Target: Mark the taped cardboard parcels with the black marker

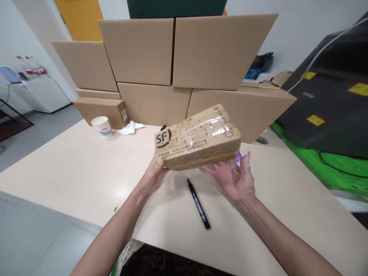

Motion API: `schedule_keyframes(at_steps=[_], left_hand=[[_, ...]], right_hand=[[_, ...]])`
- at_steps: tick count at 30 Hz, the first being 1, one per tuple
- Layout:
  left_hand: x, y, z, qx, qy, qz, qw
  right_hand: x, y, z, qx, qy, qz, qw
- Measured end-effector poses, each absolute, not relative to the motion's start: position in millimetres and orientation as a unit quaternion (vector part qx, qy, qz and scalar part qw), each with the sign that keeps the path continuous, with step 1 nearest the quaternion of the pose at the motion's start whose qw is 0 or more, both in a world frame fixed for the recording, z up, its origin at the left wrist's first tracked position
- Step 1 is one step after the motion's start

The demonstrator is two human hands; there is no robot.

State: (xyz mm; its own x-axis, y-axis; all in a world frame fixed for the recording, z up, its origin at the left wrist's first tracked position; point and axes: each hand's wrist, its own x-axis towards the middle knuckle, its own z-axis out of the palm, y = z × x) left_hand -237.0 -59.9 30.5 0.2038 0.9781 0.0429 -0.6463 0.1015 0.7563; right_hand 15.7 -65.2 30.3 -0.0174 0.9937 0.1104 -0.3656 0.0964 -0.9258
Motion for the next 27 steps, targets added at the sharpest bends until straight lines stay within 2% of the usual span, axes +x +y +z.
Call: schedule_keyframes(at_steps=[4, 9, 12, 14, 16, 18, 21, 24, 27], left_hand=[[-245.1, -53.6, 24.8, 0.268, 0.251, 0.530, 0.765], [-251.0, -46.1, 26.9, 0.200, 0.270, 0.530, 0.778], [-250.9, -43.5, 27.1, 0.160, 0.286, 0.534, 0.779], [-249.9, -42.4, 25.4, 0.145, 0.294, 0.535, 0.778], [-248.7, -41.3, 22.6, 0.140, 0.293, 0.537, 0.778], [-248.1, -39.7, 19.4, 0.136, 0.291, 0.539, 0.779], [-248.6, -36.8, 14.3, 0.130, 0.286, 0.541, 0.780], [-250.2, -33.8, 9.6, 0.135, 0.273, 0.538, 0.786], [-252.2, -31.2, 5.3, 0.134, 0.267, 0.537, 0.789]], right_hand=[[14.5, -65.0, 39.0, -0.360, -0.400, 0.566, 0.624], [17.5, -70.2, 33.0, -0.379, -0.445, 0.545, 0.601], [19.2, -88.5, 15.8, -0.459, -0.519, 0.499, 0.521], [16.0, -108.0, 2.9, -0.522, -0.620, 0.421, 0.406], [8.8, -127.6, -8.2, -0.520, -0.736, 0.324, 0.286], [0.2, -138.9, -15.7, -0.493, -0.808, 0.231, 0.225], [-6.4, -128.3, -17.8, -0.495, -0.836, 0.165, 0.171], [1.0, -88.3, -9.0, -0.578, -0.791, 0.152, 0.135], [15.8, -41.2, 3.6, -0.654, -0.720, 0.168, 0.160]])
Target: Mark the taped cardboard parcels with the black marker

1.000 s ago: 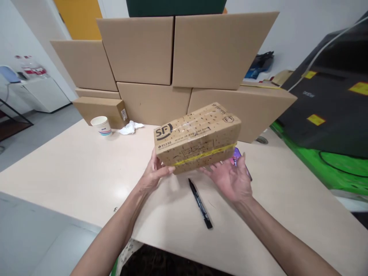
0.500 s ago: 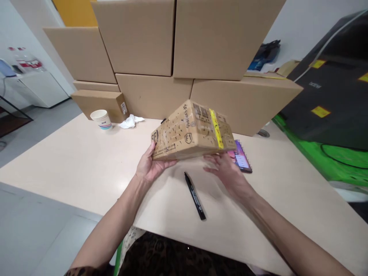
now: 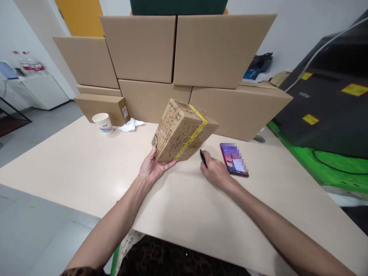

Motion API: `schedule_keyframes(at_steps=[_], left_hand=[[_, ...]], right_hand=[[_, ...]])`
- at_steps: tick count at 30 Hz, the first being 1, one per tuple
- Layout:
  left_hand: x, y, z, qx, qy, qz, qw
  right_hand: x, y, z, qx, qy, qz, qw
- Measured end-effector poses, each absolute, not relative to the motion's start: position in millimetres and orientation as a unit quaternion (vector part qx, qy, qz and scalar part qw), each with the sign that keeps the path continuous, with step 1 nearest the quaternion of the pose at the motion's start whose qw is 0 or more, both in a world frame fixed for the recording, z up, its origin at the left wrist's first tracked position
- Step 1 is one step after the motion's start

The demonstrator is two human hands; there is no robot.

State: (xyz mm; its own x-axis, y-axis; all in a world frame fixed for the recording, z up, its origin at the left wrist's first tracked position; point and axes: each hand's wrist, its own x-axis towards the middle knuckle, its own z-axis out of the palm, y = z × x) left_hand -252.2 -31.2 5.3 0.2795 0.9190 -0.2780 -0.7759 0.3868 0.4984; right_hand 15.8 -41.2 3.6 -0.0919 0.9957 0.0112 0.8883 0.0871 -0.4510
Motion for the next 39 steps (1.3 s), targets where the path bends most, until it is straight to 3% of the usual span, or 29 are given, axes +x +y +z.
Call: schedule_keyframes(at_steps=[4, 10, 14, 20, 27, 31, 39], left_hand=[[-254.4, -29.2, 0.2, 0.121, 0.258, 0.539, 0.793], [-252.7, -32.7, 0.6, 0.138, 0.260, 0.549, 0.783], [-250.8, -37.2, 9.3, 0.185, 0.267, 0.567, 0.757], [-246.3, -43.9, 29.3, 0.192, 0.257, 0.566, 0.759], [-244.0, -43.2, 34.6, 0.114, 0.238, 0.661, 0.703], [-245.1, -40.0, 31.0, 0.095, 0.236, 0.712, 0.654], [-239.4, -44.8, 20.2, 0.260, 0.267, 0.685, 0.626]], right_hand=[[24.8, 0.3, 12.8, -0.627, -0.612, 0.245, 0.415], [6.2, 10.5, 14.6, -0.438, -0.457, 0.487, 0.601], [4.3, 3.6, 20.8, -0.383, -0.433, 0.560, 0.593], [9.5, -10.5, 42.1, -0.362, -0.433, 0.570, 0.597], [-2.5, -12.5, 43.7, -0.366, -0.272, 0.600, 0.658], [-4.0, -12.4, 42.5, -0.377, -0.248, 0.644, 0.618], [-1.6, -24.0, 52.3, -0.352, -0.321, 0.622, 0.622]])
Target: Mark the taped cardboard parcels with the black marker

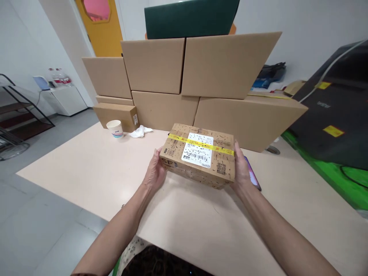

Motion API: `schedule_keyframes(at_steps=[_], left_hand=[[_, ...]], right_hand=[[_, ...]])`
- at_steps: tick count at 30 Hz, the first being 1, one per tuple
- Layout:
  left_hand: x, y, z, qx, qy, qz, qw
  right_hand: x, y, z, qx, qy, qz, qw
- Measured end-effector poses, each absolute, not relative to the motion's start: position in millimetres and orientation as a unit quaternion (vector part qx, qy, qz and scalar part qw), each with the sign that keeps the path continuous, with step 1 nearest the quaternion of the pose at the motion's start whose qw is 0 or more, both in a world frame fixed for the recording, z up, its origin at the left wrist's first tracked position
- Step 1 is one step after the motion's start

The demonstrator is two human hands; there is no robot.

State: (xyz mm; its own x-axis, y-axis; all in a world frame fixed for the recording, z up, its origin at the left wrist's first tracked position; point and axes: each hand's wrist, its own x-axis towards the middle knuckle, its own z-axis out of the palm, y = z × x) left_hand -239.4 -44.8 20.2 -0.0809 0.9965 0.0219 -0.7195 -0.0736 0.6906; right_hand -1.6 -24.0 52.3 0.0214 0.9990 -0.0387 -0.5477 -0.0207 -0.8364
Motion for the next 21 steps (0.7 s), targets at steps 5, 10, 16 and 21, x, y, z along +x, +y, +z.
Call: schedule_keyframes(at_steps=[5, 10, 16, 21], left_hand=[[-245.7, -49.2, 20.9, 0.319, 0.284, 0.629, 0.650], [-245.4, -48.6, 19.3, 0.324, 0.264, 0.604, 0.678], [-236.1, -48.1, 15.9, 0.328, 0.270, 0.646, 0.635], [-234.2, -49.3, 15.6, 0.332, 0.279, 0.656, 0.618]], right_hand=[[1.8, -25.1, 51.0, -0.318, -0.369, 0.570, 0.661], [11.1, -21.8, 44.2, -0.319, -0.411, 0.506, 0.687], [10.9, -31.6, 36.8, -0.323, -0.421, 0.533, 0.659], [13.6, -61.7, 22.1, -0.350, -0.391, 0.599, 0.605]])
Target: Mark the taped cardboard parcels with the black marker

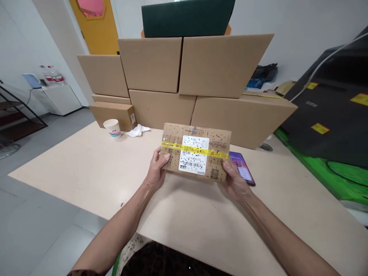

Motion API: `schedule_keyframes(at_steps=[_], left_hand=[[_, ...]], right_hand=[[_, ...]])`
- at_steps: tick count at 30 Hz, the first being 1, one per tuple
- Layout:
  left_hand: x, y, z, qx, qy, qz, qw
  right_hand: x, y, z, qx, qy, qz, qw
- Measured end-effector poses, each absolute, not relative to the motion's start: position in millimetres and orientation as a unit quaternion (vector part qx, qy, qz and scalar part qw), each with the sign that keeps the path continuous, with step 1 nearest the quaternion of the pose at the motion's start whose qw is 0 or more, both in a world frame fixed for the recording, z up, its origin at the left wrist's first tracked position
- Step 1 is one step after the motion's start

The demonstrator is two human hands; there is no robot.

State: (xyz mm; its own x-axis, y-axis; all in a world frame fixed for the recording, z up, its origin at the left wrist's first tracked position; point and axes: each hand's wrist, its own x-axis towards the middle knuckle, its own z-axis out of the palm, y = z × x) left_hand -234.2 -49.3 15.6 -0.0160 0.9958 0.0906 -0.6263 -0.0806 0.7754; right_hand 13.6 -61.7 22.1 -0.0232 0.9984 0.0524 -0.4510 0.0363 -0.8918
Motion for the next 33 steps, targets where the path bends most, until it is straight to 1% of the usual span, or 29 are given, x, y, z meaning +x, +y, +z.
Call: schedule_keyframes(at_steps=[2, 7, 17, 21, 24, 29, 33], left_hand=[[-234.2, -49.8, 13.7, 0.346, 0.284, 0.642, 0.623], [-235.7, -51.9, 10.0, 0.398, 0.274, 0.608, 0.630], [-238.6, -52.0, 15.1, 0.378, 0.296, 0.571, 0.666], [-237.9, -52.4, 15.3, 0.370, 0.304, 0.555, 0.680], [-238.6, -52.9, 15.3, 0.360, 0.304, 0.557, 0.684], [-239.8, -53.2, 16.4, 0.358, 0.309, 0.548, 0.690], [-239.0, -54.1, 18.7, 0.355, 0.298, 0.553, 0.692]], right_hand=[[16.3, -71.1, 15.2, -0.360, -0.365, 0.614, 0.600], [23.1, -75.6, 4.9, -0.363, -0.314, 0.605, 0.636], [34.8, -71.5, 6.8, -0.360, -0.340, 0.610, 0.619], [36.8, -68.1, 2.8, -0.385, -0.293, 0.624, 0.613], [38.1, -65.5, 0.5, -0.381, -0.278, 0.626, 0.621], [39.9, -64.8, 2.1, -0.351, -0.307, 0.608, 0.642], [43.1, -63.7, 2.4, -0.354, -0.303, 0.613, 0.638]])
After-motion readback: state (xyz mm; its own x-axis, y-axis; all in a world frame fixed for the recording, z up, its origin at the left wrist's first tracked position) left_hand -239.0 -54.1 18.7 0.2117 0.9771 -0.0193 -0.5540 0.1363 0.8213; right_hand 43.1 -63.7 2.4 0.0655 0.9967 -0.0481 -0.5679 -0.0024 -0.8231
